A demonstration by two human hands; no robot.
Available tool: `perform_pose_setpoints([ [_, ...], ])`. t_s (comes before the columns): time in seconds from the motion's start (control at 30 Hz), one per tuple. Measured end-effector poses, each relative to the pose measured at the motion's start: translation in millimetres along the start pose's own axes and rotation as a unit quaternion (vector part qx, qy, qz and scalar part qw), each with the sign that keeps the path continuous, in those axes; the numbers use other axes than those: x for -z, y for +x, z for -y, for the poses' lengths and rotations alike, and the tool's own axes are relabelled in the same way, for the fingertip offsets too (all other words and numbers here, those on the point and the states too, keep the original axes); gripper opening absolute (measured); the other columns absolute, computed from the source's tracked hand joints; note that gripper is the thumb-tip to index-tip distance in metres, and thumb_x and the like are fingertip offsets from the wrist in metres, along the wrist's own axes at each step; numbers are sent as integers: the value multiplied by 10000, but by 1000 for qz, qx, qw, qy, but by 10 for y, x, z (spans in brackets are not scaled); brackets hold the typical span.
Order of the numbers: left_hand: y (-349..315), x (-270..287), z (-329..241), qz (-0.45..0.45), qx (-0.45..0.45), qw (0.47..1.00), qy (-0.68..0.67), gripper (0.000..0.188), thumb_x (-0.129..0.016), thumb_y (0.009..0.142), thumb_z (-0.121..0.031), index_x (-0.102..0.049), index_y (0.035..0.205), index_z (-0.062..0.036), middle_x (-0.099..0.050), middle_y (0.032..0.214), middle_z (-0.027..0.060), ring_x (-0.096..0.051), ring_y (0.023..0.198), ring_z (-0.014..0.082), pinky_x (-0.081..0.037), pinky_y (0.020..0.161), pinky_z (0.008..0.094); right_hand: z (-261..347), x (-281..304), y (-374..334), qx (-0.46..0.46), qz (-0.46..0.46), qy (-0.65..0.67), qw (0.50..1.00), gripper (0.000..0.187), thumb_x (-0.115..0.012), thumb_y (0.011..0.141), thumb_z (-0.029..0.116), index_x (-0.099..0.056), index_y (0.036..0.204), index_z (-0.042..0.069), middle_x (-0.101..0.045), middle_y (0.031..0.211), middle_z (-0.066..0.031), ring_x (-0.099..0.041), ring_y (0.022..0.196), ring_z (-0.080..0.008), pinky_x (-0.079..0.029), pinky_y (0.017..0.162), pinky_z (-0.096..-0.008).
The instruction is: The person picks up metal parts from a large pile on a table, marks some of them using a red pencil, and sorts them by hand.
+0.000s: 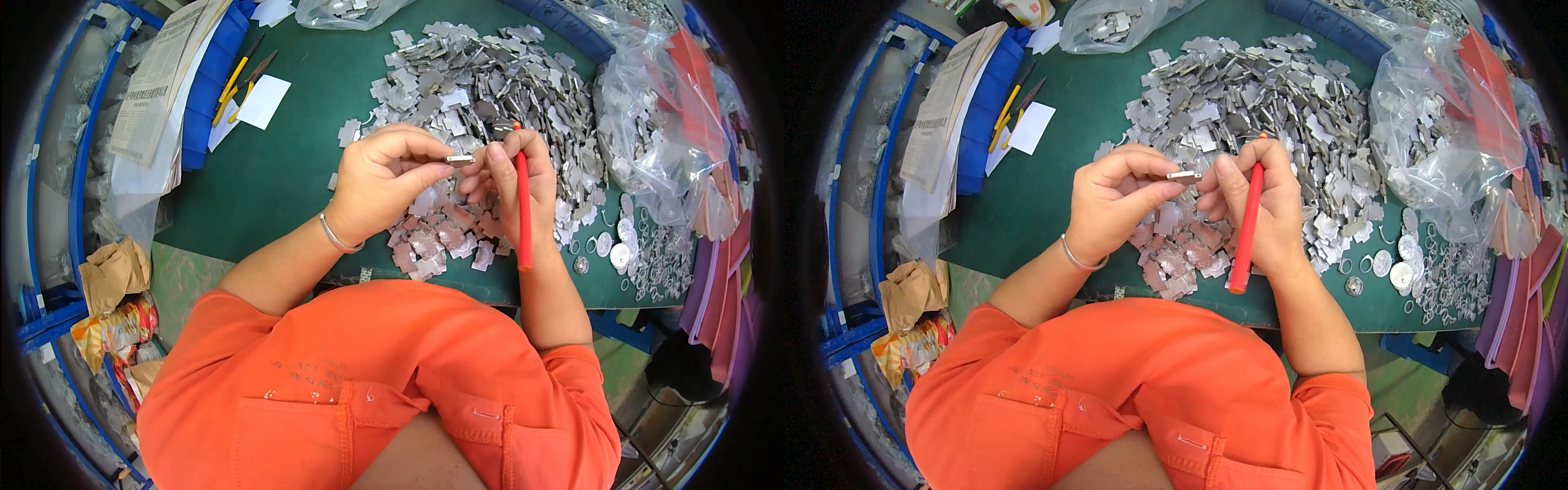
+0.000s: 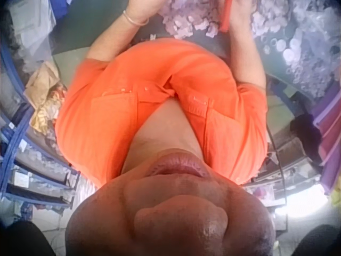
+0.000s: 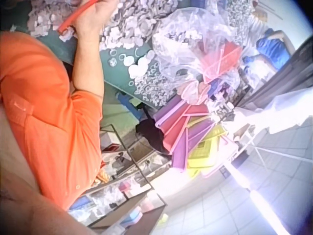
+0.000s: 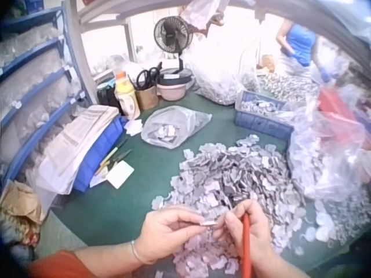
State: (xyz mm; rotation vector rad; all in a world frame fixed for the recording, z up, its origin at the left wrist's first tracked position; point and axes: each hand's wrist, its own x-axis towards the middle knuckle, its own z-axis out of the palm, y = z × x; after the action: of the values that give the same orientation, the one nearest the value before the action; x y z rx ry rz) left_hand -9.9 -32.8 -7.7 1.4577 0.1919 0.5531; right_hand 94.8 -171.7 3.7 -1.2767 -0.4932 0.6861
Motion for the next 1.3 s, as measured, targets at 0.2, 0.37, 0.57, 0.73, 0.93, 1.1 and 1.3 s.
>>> perform_pose_setpoints([
  [0.2, 44, 28, -108, -22, -264, 925, 271, 227, -639, 675, 103, -661, 838, -53, -616, 932, 112, -624, 779, 216, -501, 675, 261, -79, 51, -48, 272, -13, -248, 930, 237, -661, 785, -20, -435, 751, 40, -601, 817, -102, -597, 737, -152, -494, 651, -268],
  [0.37, 248, 678, -235, -103, -65, 912, 391, 136, -630, 779, -16, -640, 914, -5, -622, 881, 81, -596, 776, 139, -484, 689, 256, 857, 1014, 134, 499, -439, -518, 538, 246, -709, 772, 49, -470, 715, 26, -663, 807, -120, -622, 796, -185, -504, 737, -315],
  [0.57, 189, 883, 85, 19, 13, 846, 533, 258, -720, 729, -121, -614, 924, 11, -550, 852, 96, -575, 696, 191, -479, 673, 283, 847, 1038, 239, 435, -282, -393, 759, 184, -663, 790, -20, -489, 803, 39, -664, 988, -157, -602, 895, -164, -470, 809, -298],
  [0.73, 198, 732, -150, 12, 136, 909, 394, 168, -707, 723, -39, -608, 854, -8, -617, 797, 74, -590, 715, 121, -476, 677, 249, 462, 260, 181, 343, -98, -324, 876, 190, -666, 772, -23, -484, 784, 31, -665, 950, -136, -600, 868, -158, -441, 818, -282],
  [0.93, 113, 203, -255, 36, 67, 997, -2, 153, -643, 763, 87, -591, 898, 37, -609, 917, 89, -601, 836, 139, -500, 747, 250, 47, -48, 97, 235, 41, -216, 947, 284, -719, 705, -23, -447, 750, 40, -653, 912, -127, -623, 815, -180, -490, 703, -290],
  [1.1, 85, 17, -81, -17, -55, 998, 28, 194, -711, 758, -28, -611, 918, 15, -623, 846, 43, -599, 714, 99, -508, 659, 224, -22, 17, 95, 372, 26, -237, 897, 285, -709, 678, -60, -453, 734, 51, -648, 814, -117, -623, 689, -209, -493, 575, -283],
  [1.3, 52, 19, -97, 9, 171, 980, -104, 202, -660, 821, -52, -575, 976, 45, -644, 808, 102, -632, 656, 141, -525, 593, 240, -13, 46, 176, 474, 59, -345, 808, 287, -658, 622, -118, -466, 739, 61, -645, 845, -122, -605, 699, -244, -485, 586, -295],
])
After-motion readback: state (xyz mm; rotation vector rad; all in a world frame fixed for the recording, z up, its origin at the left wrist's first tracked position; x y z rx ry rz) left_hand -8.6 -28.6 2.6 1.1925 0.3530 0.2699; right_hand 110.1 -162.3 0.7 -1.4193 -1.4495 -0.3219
